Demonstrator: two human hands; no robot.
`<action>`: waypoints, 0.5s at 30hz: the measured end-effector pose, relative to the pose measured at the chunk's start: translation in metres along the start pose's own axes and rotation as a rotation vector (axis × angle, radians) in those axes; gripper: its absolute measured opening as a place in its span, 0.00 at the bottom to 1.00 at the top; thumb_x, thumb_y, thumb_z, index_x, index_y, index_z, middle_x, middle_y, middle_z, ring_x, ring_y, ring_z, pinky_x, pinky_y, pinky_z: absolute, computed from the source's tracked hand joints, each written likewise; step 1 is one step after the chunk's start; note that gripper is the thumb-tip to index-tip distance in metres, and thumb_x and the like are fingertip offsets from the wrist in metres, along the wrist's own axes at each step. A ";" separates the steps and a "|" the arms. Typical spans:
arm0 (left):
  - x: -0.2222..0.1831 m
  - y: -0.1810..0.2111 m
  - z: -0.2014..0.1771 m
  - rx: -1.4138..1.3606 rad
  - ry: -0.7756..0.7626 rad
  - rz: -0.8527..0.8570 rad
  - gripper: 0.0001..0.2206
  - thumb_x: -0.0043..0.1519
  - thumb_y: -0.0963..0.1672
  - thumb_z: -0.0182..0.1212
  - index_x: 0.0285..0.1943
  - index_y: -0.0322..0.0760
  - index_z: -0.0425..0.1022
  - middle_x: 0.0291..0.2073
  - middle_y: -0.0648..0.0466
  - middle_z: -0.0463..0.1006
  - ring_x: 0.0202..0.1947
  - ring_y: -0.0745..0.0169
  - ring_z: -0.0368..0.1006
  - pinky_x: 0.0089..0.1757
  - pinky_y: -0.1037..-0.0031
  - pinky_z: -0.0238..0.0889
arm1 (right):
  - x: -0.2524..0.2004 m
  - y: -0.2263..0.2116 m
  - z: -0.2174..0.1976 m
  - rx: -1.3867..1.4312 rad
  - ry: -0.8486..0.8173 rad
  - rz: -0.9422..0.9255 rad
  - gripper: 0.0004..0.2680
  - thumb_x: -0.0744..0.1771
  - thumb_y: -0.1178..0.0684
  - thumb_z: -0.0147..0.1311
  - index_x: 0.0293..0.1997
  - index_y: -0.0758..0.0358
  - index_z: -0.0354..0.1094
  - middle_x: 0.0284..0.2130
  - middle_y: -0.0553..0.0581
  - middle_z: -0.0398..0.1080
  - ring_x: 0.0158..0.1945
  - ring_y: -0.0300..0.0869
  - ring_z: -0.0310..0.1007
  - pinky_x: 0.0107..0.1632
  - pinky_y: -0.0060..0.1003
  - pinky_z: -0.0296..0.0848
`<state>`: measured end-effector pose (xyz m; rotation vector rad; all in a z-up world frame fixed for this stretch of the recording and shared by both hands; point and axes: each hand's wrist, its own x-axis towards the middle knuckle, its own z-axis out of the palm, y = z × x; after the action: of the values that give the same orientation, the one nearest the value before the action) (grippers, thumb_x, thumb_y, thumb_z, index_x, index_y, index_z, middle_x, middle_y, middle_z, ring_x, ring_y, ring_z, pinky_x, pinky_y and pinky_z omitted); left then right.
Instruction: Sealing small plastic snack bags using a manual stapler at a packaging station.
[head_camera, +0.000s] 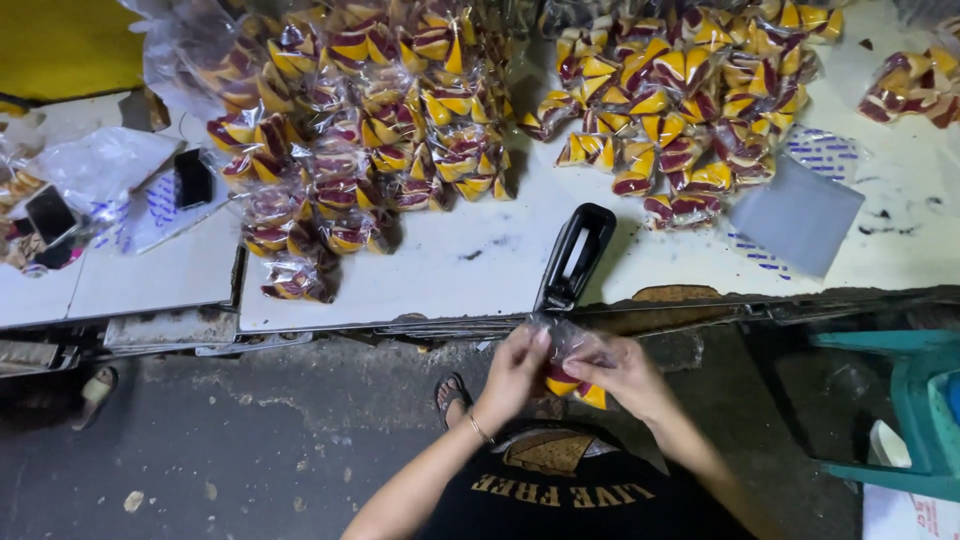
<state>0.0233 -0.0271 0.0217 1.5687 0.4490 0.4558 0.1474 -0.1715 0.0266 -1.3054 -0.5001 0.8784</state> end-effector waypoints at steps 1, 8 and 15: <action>0.005 0.017 -0.004 -0.083 -0.077 -0.169 0.16 0.68 0.48 0.59 0.28 0.36 0.73 0.24 0.51 0.72 0.30 0.61 0.70 0.39 0.68 0.65 | 0.002 0.006 0.000 -0.233 -0.066 -0.219 0.06 0.59 0.61 0.69 0.36 0.69 0.80 0.46 0.66 0.75 0.43 0.54 0.76 0.43 0.47 0.74; 0.013 -0.028 -0.037 0.188 -0.286 -0.331 0.21 0.70 0.53 0.51 0.45 0.32 0.81 0.36 0.40 0.81 0.42 0.41 0.79 0.43 0.62 0.69 | 0.004 0.061 0.005 -1.003 -0.051 -0.795 0.03 0.64 0.44 0.63 0.32 0.43 0.78 0.26 0.40 0.73 0.39 0.42 0.70 0.50 0.45 0.61; -0.008 0.033 -0.072 0.134 -0.346 -0.163 0.08 0.56 0.44 0.73 0.35 0.33 0.83 0.22 0.48 0.81 0.26 0.66 0.74 0.31 0.76 0.65 | 0.018 0.047 0.022 -0.342 -0.179 -0.123 0.07 0.64 0.61 0.61 0.45 0.63 0.80 0.36 0.60 0.80 0.43 0.43 0.74 0.46 0.41 0.69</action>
<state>-0.0226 0.0277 0.0576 1.6843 0.3409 0.0265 0.1286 -0.1435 -0.0164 -1.4931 -0.8924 0.8342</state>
